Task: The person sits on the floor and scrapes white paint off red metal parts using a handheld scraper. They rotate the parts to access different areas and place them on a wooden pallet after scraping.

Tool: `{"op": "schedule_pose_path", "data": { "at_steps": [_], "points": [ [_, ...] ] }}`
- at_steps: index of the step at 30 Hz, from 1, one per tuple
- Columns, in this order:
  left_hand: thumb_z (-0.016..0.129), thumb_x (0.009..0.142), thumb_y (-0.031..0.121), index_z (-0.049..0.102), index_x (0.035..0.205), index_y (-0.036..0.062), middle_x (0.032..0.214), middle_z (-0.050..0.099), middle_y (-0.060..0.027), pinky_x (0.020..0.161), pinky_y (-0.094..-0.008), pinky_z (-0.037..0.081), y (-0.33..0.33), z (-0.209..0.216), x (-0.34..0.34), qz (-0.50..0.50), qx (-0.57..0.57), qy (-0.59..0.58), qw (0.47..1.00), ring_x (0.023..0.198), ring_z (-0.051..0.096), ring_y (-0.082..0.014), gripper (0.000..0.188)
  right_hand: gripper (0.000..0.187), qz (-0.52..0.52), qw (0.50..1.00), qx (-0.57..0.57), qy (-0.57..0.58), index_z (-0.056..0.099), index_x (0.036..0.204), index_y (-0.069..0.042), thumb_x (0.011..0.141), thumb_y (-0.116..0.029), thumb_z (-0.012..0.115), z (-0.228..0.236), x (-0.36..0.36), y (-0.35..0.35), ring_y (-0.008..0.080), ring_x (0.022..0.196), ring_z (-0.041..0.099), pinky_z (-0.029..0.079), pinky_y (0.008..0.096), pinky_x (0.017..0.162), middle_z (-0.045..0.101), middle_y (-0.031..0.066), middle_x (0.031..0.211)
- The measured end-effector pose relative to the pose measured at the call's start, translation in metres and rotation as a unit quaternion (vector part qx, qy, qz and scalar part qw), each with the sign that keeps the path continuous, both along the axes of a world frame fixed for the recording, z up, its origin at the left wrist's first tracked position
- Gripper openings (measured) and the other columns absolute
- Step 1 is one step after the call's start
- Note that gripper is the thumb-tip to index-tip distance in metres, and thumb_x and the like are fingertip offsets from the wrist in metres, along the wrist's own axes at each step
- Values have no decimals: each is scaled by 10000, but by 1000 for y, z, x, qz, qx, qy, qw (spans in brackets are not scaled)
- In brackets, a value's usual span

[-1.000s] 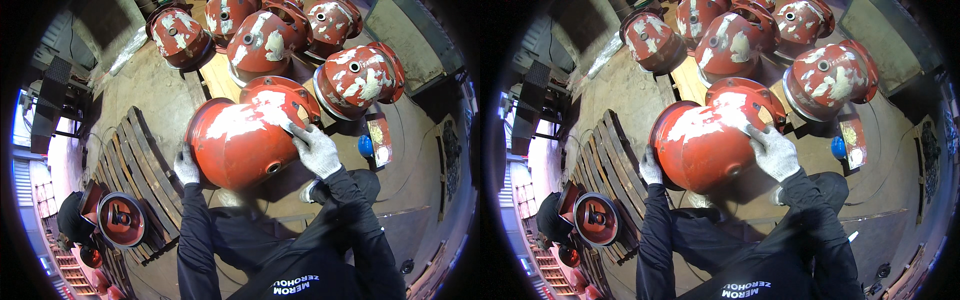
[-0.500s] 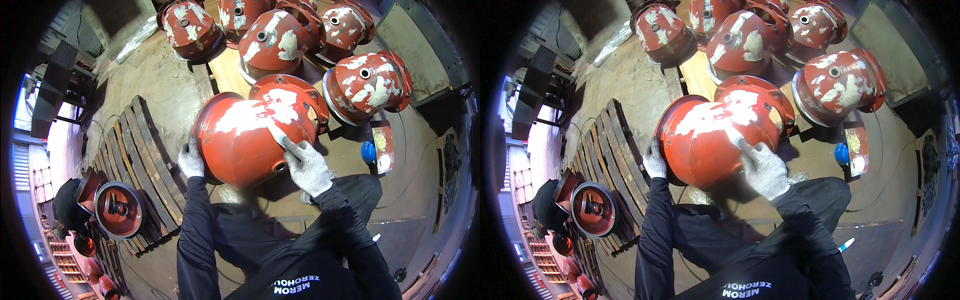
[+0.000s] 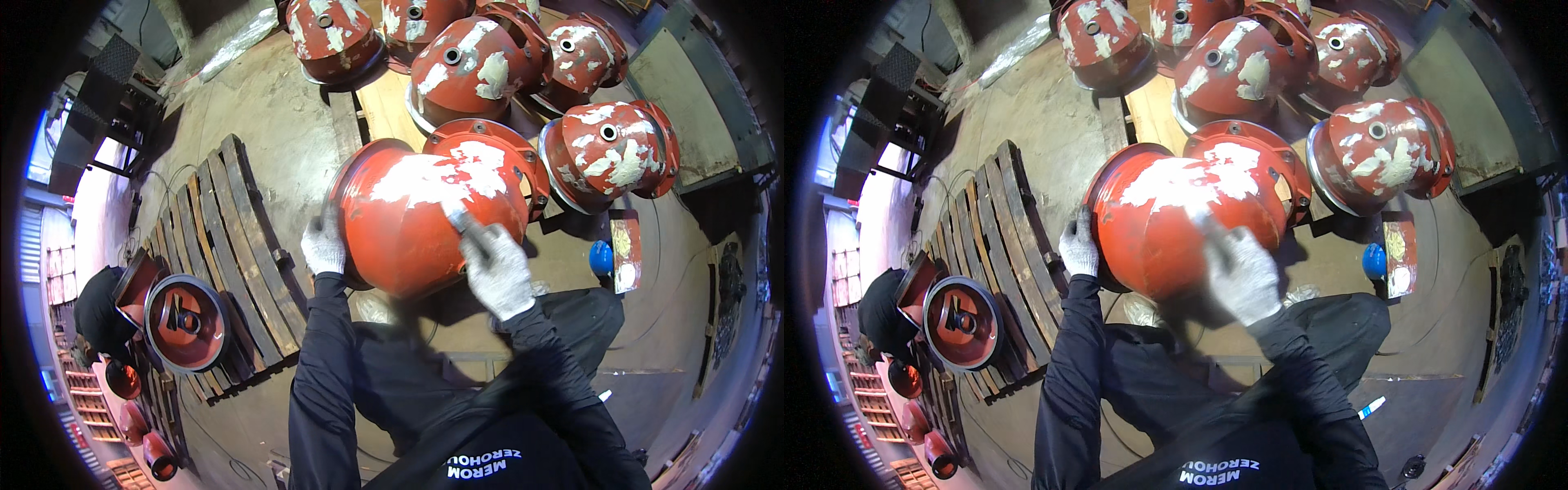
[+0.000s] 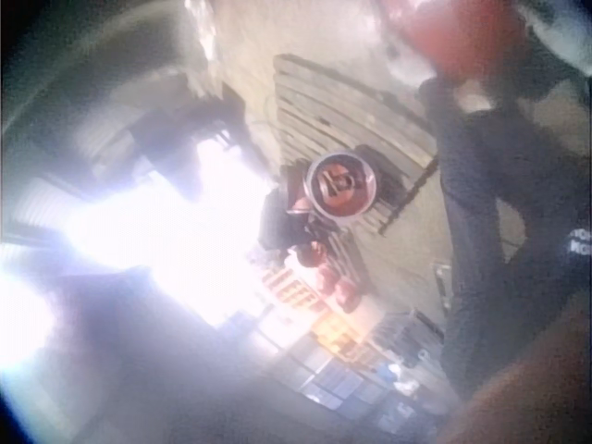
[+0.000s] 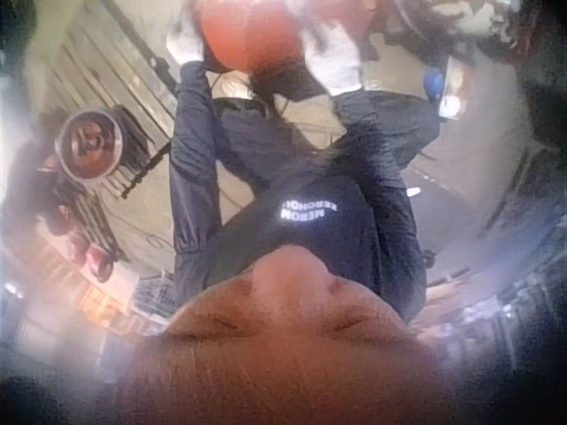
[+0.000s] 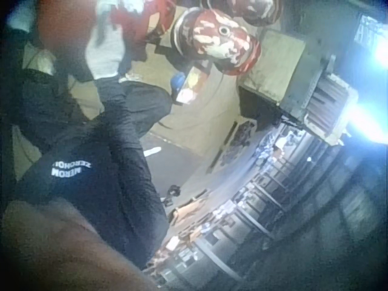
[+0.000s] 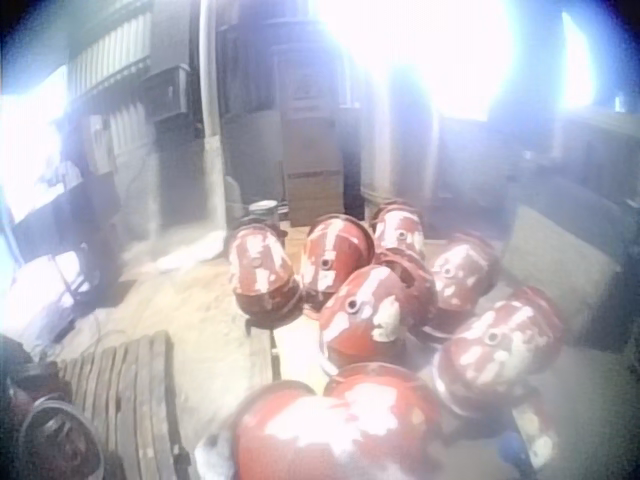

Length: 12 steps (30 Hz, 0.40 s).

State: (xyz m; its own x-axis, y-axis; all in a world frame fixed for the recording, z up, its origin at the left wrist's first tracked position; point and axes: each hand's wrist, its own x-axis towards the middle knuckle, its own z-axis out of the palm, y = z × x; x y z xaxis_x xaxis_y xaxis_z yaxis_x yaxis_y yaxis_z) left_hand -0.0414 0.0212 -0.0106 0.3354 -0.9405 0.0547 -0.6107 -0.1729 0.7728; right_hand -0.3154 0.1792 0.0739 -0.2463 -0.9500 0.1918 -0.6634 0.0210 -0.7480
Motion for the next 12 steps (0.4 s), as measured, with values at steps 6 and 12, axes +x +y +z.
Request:
{"op": "schedule_pose_path", "data": {
  "at_steps": [6,12],
  "points": [
    [679,977,571,748,1055,-52,973,729,-322,866,-493,542,0,5,1,6,36,12,999,973,722,-462,631,411,-14,996,27,86,699,1380,-242,973,-182,693,16,0,-16,376,816,681,559,459,745,636,163,910],
    [730,935,595,736,1232,-18,1124,749,-289,970,-448,540,0,5,4,-6,73,52,996,1088,737,-407,681,418,75,993,94,-5,705,1381,-207,968,-145,706,42,8,-27,388,924,710,575,444,854,675,227,1003]
  ]
}}
